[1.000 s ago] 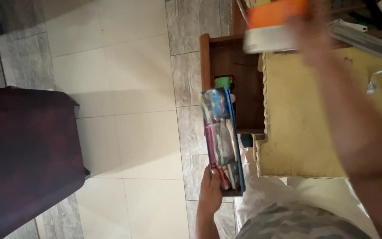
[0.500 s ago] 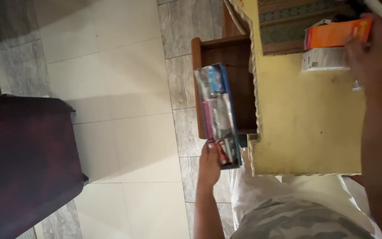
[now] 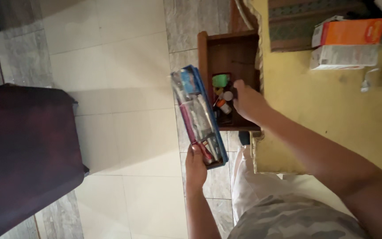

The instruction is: The person sorts small packaged items and tools on a table, then places them into a blue tray and a wooden drawer. They handle packets, a green container, a brush, and a pen, arranging them neatly before closing the drawer.

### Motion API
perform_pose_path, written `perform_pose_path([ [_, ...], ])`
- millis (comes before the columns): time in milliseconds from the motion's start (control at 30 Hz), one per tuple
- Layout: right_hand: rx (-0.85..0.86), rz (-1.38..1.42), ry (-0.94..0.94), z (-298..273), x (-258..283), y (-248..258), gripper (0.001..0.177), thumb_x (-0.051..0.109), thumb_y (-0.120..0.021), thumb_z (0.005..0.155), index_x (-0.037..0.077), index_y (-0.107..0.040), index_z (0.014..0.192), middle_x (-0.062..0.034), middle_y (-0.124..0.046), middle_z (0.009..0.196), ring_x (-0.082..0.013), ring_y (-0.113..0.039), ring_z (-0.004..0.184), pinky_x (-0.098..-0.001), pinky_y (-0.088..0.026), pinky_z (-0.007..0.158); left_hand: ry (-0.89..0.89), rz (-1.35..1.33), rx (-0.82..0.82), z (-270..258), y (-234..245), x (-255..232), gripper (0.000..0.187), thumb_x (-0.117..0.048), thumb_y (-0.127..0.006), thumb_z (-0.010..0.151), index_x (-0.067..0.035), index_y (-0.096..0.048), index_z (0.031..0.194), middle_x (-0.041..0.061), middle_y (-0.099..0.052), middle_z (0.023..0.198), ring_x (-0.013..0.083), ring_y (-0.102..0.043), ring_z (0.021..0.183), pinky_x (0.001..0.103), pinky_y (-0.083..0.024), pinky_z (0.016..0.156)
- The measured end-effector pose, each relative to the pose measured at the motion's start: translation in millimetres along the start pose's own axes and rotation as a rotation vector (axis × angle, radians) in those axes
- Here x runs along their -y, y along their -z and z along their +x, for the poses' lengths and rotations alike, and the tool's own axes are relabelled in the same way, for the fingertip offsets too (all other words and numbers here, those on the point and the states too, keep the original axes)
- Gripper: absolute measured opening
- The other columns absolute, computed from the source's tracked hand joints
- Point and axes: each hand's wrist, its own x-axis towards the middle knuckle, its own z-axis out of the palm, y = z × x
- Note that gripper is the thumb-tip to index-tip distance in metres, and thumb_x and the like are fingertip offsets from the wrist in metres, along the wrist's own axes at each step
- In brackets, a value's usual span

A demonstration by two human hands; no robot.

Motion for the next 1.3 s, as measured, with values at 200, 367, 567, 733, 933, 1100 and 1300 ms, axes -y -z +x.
perform_pose_path([
  [200,0.147,-0.043,-0.139,28.1,10.2,-17.0,0.035,0.018,-0.055,0.104,0.006,-0.044,0.135,-0.0339,-0.066,0.112,-0.0523,-0.064,0.104,-0.0584,-0.051,0.089,0.064,0.076,-0.011,-4.4,-0.5,3.4,0.051,-0.047,-0.041,0.107,-0.003,-0.065,0.116,0.000,-0.062,0.078,0.0095,-0.051,0.067,0.026,-0.043,0.059],
  [367,0.233,-0.374,-0.253,45.0,7.0,-4.3,0.062,0.020,-0.074,0.085,0.003,-0.043,0.136,-0.0285,-0.068,0.110,-0.0440,-0.070,0.100,-0.0500,-0.059,0.082,-0.011,0.101,0.003,-6.1,-1.5,2.1,0.051,-0.049,-0.041,0.105,-0.006,-0.063,0.121,-0.003,-0.067,0.087,0.0064,-0.058,0.075,0.023,-0.050,0.068],
  [567,0.153,-0.458,-0.223,56.3,24.9,-6.2,0.026,0.015,-0.067,0.098,-0.002,-0.066,0.118,-0.0241,-0.070,0.113,-0.0395,-0.073,0.103,-0.0493,-0.063,0.078,-0.009,0.077,0.023,-6.0,0.8,0.2,0.052,-0.048,-0.041,0.107,-0.003,-0.064,0.116,0.001,-0.064,0.082,0.0093,-0.054,0.072,0.026,-0.047,0.064],
  [733,0.348,-0.639,0.314,35.2,49.4,-4.0,0.016,0.018,-0.069,0.085,0.014,-0.076,0.098,-0.0089,-0.064,0.116,-0.0313,-0.060,0.111,-0.0503,-0.054,0.081,0.029,0.080,0.007,-5.5,-1.9,-11.7,0.046,-0.043,-0.041,0.108,-0.002,-0.063,0.110,0.002,-0.063,0.079,0.0105,-0.054,0.068,0.027,-0.045,0.061],
  [933,0.336,-0.928,0.400,33.2,2.9,-15.2,0.020,0.023,-0.061,0.088,0.018,-0.079,0.092,-0.0025,-0.068,0.109,-0.0207,-0.057,0.114,-0.0381,-0.044,0.093,0.023,0.051,0.048,6.3,-17.7,-13.1,0.038,-0.037,-0.041,0.108,-0.005,-0.059,0.099,0.000,-0.059,0.073,0.0097,-0.053,0.064,0.028,-0.044,0.059],
  [1100,0.250,-0.813,0.393,37.4,-30.2,-18.7,0.020,0.016,-0.062,0.090,0.012,-0.078,0.100,-0.0075,-0.071,0.113,-0.0256,-0.063,0.116,-0.0397,-0.051,0.097,-0.019,-0.018,0.131,20.9,-37.3,0.1,0.036,-0.034,-0.044,0.110,-0.005,-0.057,0.095,0.001,-0.056,0.071,0.0106,-0.052,0.063,0.029,-0.043,0.058],
  [1300,0.468,0.494,-0.325,-20.9,4.8,62.1,0.062,0.018,-0.061,0.094,0.017,-0.042,0.153,-0.0213,-0.071,0.089,-0.0343,-0.074,0.079,-0.0429,-0.062,0.073,-0.083,0.123,0.159,35.3,-57.9,-31.1,0.034,-0.029,-0.045,0.107,-0.002,-0.060,0.093,0.004,-0.059,0.066,0.0140,-0.057,0.061,0.032,-0.047,0.058],
])
